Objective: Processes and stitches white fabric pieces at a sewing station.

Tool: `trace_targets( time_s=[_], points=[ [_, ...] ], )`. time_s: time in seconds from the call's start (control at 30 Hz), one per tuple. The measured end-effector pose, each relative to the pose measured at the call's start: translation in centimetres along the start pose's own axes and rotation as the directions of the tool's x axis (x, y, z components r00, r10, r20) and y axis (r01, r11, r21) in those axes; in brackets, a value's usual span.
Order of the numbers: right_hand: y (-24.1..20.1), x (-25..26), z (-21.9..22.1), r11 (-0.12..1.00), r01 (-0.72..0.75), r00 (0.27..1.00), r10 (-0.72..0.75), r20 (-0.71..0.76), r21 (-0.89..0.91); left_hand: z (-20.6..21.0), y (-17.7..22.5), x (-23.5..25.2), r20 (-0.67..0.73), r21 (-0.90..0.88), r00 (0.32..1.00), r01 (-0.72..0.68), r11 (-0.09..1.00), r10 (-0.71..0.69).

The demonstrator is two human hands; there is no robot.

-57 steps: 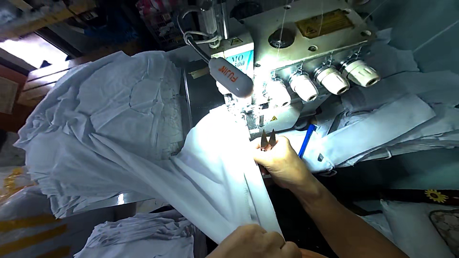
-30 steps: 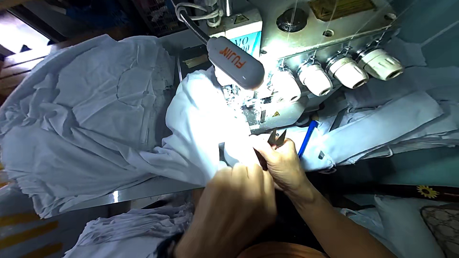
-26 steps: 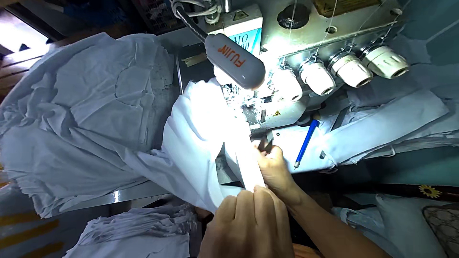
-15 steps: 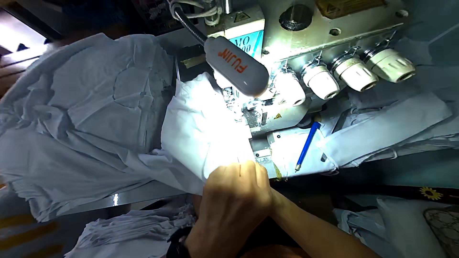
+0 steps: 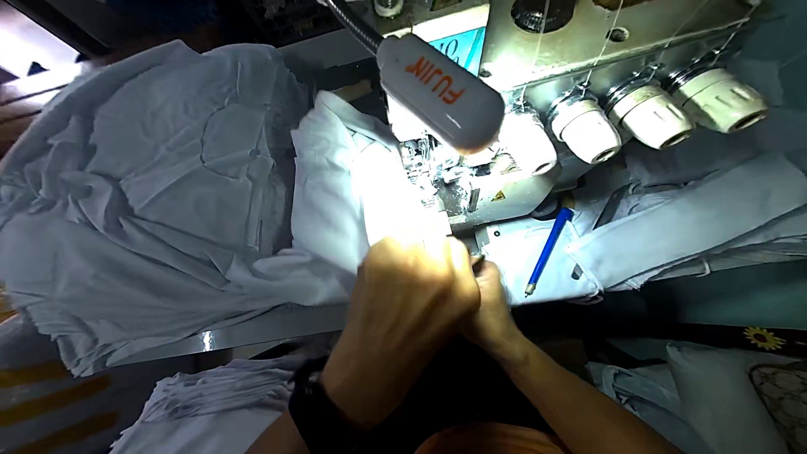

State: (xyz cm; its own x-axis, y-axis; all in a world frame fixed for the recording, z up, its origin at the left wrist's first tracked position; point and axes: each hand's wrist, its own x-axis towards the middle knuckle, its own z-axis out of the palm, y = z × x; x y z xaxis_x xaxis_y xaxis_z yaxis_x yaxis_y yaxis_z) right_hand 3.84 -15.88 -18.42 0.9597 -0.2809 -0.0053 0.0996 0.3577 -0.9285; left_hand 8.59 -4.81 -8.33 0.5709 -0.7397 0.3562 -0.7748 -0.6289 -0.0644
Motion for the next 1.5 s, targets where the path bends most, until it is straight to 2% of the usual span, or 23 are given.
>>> trace_targets(
  time_s=[0.03,0.1,0.17,0.23,0.27,0.33,0.4,0.43,0.5,0.53,0.57,0.63,0.67,0.73,0.77,0.83,0.9,1.13,1.43,1.5],
  points=[
    [-0.4,0.5,-0.9,0.988,0.128,0.991,-0.13,-0.012,-0.086,0.1,0.7,-0.8,-0.013,-0.003,1.0,0.006,1.0,-0.006],
    [-1.8,1.9,-2.3,0.907,0.339,0.94,-0.318,0.122,-0.25,0.4,1.7,-2.2,-0.022,-0.001,1.0,0.006,1.0,-0.006],
    [-3.6,3.5,-2.9,0.779,0.497,0.858,-0.378,0.347,-0.382,0.7,2.1,-3.2,-0.042,0.004,0.999,0.015,1.0,-0.014],
    [-4.6,4.8,-2.5,0.607,0.6,0.79,-0.35,0.503,-0.521,0.8,2.3,-3.6,-0.067,0.002,0.997,0.03,1.0,-0.03],
    [-4.7,5.3,-2.1,0.55,0.622,0.777,-0.344,0.528,-0.557,0.9,2.3,-3.7,-0.078,-0.005,0.997,0.029,1.0,-0.03],
    [-4.6,5.9,-1.6,0.574,0.606,0.791,-0.362,0.493,-0.551,1.3,2.1,-3.9,-0.084,-0.021,0.996,0.025,0.999,-0.027],
    [-4.4,5.9,-2.1,0.644,0.521,0.853,-0.376,0.362,-0.56,1.4,1.6,-4.2,-0.071,-0.053,0.997,0.024,0.998,-0.028],
    [-4.3,5.7,-2.8,0.641,0.472,0.88,-0.386,0.277,-0.605,1.4,1.4,-4.4,-0.058,-0.066,0.998,0.02,0.998,-0.023],
    [-4.4,5.0,-4.2,0.576,0.395,0.897,-0.41,0.166,-0.716,1.2,1.0,-4.6,-0.04,-0.086,0.999,0.003,0.996,-0.006],
    [-4.5,4.4,-4.7,0.524,0.405,0.887,-0.423,0.184,-0.749,1.2,0.9,-4.7,-0.034,-0.098,0.999,-0.009,0.995,0.006],
    [-4.7,3.9,-5.0,0.47,0.473,0.857,-0.443,0.264,-0.745,1.1,0.8,-4.7,-0.03,-0.11,0.999,-0.024,0.994,0.021],
    [-5.0,3.5,-5.0,0.379,0.676,0.73,-0.464,0.502,-0.632,1.0,0.5,-4.5,-0.042,-0.149,0.998,-0.052,0.987,0.046],
    [-4.9,3.6,-4.7,0.354,0.739,0.671,-0.467,0.576,-0.573,1.0,0.3,-4.3,-0.049,-0.172,0.998,-0.057,0.983,0.05],
    [-4.2,4.1,-3.9,0.322,0.799,0.598,-0.507,0.621,-0.508,1.5,-0.3,-4.1,-0.096,-0.195,0.995,-0.035,0.98,0.016],
    [-3.7,4.3,-3.7,0.329,0.807,0.588,-0.524,0.616,-0.491,1.9,-0.9,-4.0,-0.129,-0.174,0.991,-0.006,0.985,-0.017],
    [-3.2,4.3,-3.4,0.369,0.801,0.598,-0.532,0.599,-0.471,2.7,-2.6,-4.2,-0.134,-0.148,0.989,0.046,0.988,-0.066],
    [-3.0,4.1,-3.5,0.386,0.791,0.612,-0.52,0.596,-0.475,3.0,-3.8,-4.3,-0.126,-0.193,0.988,0.062,0.979,-0.088],
    [-2.8,5.8,-2.5,0.317,0.759,0.632,-0.568,0.528,-0.569,3.3,-6.0,-2.6,-0.071,-0.377,0.993,0.064,0.924,-0.098],
    [-3.3,6.2,-1.4,0.234,0.671,0.7,-0.512,0.497,-0.704,3.6,-7.5,-1.0,-0.058,-0.387,0.991,0.091,0.918,-0.123],
    [-3.0,5.7,-1.5,0.267,0.658,0.704,-0.55,0.449,-0.704,3.4,-7.7,-0.4,-0.062,-0.373,0.992,0.079,0.924,-0.11]
  ],
)
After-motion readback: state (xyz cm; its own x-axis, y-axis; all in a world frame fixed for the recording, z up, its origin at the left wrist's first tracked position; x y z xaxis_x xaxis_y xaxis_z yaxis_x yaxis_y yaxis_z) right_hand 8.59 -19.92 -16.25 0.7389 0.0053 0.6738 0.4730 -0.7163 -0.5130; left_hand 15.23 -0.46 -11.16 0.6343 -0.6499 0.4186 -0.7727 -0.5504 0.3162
